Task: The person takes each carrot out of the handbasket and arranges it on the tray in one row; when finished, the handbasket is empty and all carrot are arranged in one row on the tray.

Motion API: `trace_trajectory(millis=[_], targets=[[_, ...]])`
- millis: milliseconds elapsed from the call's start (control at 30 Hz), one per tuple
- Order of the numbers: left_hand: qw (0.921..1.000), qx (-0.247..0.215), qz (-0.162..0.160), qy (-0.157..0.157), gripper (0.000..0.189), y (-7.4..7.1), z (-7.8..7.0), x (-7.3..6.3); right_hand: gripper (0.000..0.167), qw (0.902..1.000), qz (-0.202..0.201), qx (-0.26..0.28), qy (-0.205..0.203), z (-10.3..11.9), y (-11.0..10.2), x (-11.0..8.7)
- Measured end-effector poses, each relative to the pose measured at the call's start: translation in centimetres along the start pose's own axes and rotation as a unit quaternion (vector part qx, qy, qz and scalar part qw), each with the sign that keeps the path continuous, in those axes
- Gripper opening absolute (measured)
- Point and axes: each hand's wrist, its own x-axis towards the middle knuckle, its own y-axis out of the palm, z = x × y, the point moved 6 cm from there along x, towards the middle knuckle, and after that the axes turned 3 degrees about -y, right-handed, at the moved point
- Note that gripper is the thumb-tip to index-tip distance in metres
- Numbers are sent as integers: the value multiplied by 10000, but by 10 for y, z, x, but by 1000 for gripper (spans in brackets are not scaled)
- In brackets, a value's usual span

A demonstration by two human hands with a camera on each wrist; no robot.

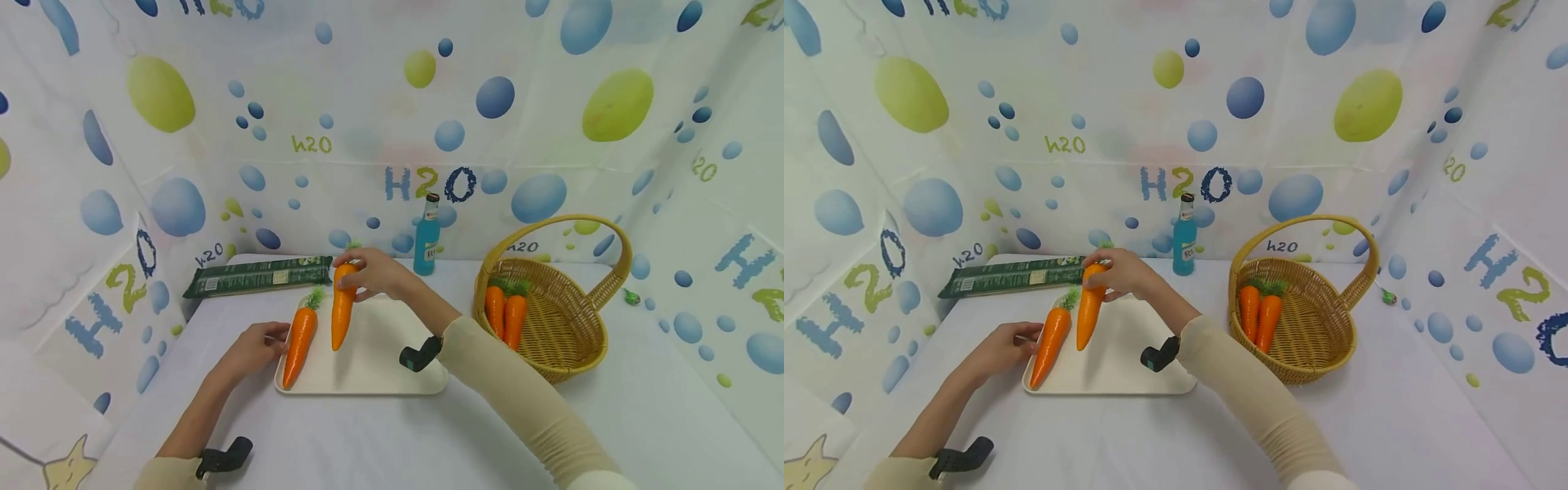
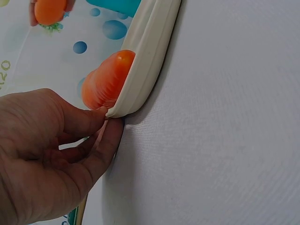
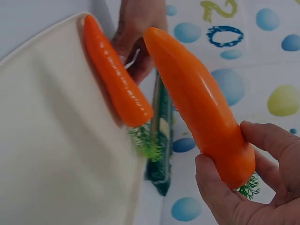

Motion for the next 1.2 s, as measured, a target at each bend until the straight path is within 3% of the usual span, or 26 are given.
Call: trace_trajectory(millis=[300,567,933,1200], targets=[[10000,-50,58,-6,46,-3,-2,3,38,9995,124,-284,-57,-30,28,14],[9998,-118,129,-25,46,-2,-3,1,41,9984,-23,-572,-11,-56,48,20],[9999,-74,136,-4,46,-1,-4,-1,33,9928,-284,-1115,347,-69,65,28],[9999,-55,110,57,45,-1,-3,0,35,9879,-275,-1485,364,-72,73,31]])
